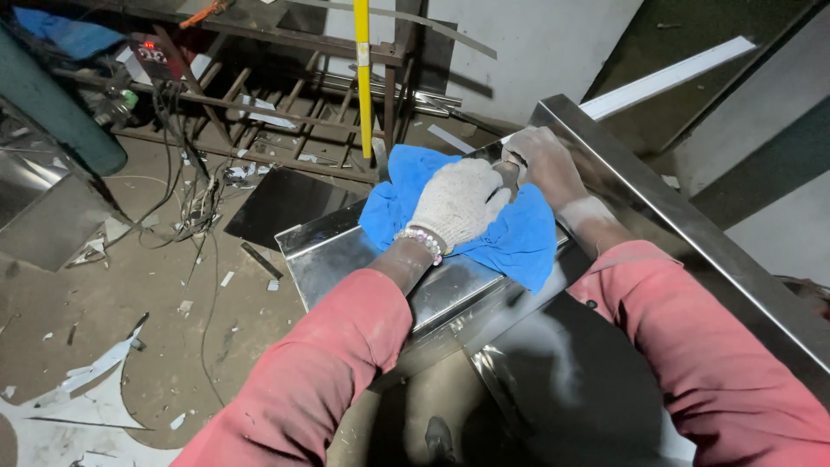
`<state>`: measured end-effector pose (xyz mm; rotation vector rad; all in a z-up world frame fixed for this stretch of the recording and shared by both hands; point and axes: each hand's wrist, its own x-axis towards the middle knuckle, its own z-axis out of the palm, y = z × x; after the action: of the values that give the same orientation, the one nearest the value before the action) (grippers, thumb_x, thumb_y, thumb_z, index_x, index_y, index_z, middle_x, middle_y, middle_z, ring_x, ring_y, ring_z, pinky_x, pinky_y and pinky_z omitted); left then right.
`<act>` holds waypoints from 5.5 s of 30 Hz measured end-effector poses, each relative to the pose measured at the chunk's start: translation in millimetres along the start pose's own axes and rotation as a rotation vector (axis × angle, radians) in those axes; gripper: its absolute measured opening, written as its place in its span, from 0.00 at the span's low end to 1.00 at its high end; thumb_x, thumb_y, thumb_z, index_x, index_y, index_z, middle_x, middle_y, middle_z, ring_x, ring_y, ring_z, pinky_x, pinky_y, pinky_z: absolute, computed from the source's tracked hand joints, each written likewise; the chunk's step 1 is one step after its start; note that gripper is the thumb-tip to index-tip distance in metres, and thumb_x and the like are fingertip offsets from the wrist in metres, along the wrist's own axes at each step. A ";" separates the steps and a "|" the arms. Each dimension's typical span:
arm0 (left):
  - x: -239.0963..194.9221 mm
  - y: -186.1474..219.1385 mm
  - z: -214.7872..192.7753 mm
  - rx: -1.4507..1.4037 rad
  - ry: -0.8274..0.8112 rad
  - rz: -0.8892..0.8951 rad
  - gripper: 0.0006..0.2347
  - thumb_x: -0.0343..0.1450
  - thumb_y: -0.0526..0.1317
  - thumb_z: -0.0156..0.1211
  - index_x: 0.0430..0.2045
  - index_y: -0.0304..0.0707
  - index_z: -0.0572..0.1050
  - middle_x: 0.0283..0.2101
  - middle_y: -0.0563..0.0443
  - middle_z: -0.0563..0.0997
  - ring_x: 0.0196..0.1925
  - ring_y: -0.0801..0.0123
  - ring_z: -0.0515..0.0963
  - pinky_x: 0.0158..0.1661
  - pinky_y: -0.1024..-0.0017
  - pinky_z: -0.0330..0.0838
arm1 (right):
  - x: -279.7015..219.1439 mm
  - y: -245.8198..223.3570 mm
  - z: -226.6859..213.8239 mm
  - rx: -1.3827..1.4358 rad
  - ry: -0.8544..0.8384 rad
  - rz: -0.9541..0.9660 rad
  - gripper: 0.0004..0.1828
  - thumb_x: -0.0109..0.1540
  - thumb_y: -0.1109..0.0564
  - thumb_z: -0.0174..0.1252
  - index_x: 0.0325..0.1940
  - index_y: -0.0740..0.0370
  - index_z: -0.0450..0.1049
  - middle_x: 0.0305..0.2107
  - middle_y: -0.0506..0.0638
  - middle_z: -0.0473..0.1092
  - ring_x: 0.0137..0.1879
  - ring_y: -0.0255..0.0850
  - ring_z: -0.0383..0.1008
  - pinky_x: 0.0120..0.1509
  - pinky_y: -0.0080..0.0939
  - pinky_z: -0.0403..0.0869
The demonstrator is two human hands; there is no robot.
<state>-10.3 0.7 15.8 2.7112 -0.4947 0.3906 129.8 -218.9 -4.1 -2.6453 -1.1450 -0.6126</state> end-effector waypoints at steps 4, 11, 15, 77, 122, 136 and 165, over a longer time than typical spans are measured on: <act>0.9 -1.1 2.3 0.044 0.011 -0.001 0.24 0.92 0.59 0.46 0.48 0.46 0.89 0.54 0.44 0.92 0.60 0.55 0.91 0.62 0.55 0.86 | -2.9 -39.3 -32.1 0.032 0.023 -0.011 0.05 0.84 0.62 0.62 0.56 0.53 0.79 0.51 0.49 0.75 0.71 0.54 0.78 0.80 0.54 0.85; 0.7 -0.6 1.8 0.035 0.008 0.003 0.24 0.91 0.60 0.45 0.46 0.47 0.88 0.51 0.47 0.91 0.57 0.57 0.91 0.61 0.55 0.87 | -10.5 -36.2 -25.5 0.109 0.043 0.043 0.09 0.82 0.64 0.65 0.64 0.53 0.83 0.57 0.49 0.78 0.78 0.53 0.77 0.84 0.56 0.83; 3.2 -3.0 2.9 0.043 -0.001 -0.005 0.24 0.90 0.59 0.46 0.40 0.48 0.86 0.45 0.49 0.88 0.53 0.57 0.91 0.56 0.55 0.88 | -3.2 -35.8 -16.7 -0.019 -0.011 0.145 0.04 0.83 0.58 0.67 0.61 0.49 0.81 0.55 0.44 0.76 0.76 0.46 0.77 0.83 0.52 0.84; 2.5 -3.0 13.1 -0.154 0.156 -0.001 0.19 0.85 0.49 0.56 0.25 0.42 0.80 0.36 0.47 0.84 0.41 0.49 0.83 0.44 0.45 0.77 | 99.1 -3.0 -52.2 -0.211 -0.613 0.030 0.18 0.78 0.61 0.51 0.48 0.61 0.89 0.45 0.62 0.86 0.48 0.62 0.87 0.52 0.63 0.80; 4.6 -0.5 -0.7 -0.113 -0.002 -0.051 0.20 0.88 0.52 0.52 0.29 0.45 0.82 0.36 0.49 0.83 0.43 0.54 0.85 0.47 0.51 0.83 | 96.4 -1.8 -38.3 -0.405 -0.585 -0.095 0.20 0.81 0.48 0.62 0.46 0.64 0.90 0.41 0.60 0.89 0.44 0.62 0.92 0.45 0.62 0.86; 3.5 0.4 4.4 -0.166 0.115 -0.040 0.21 0.86 0.48 0.56 0.21 0.41 0.75 0.30 0.49 0.78 0.36 0.55 0.78 0.40 0.48 0.73 | 94.3 24.5 -20.6 -0.342 -0.444 -0.250 0.11 0.78 0.57 0.58 0.47 0.64 0.83 0.44 0.63 0.83 0.42 0.68 0.87 0.43 0.69 0.82; 2.6 2.2 1.6 -0.146 0.082 -0.058 0.20 0.86 0.48 0.55 0.22 0.42 0.78 0.31 0.51 0.78 0.37 0.58 0.77 0.41 0.52 0.75 | 78.9 38.0 6.3 -0.503 -0.250 -0.296 0.17 0.78 0.61 0.67 0.35 0.51 0.86 0.33 0.45 0.83 0.32 0.52 0.83 0.29 0.54 0.74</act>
<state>-8.4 -2.7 15.8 2.5511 -0.4040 0.4312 208.1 -191.4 24.8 -3.0605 -1.6649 -0.7148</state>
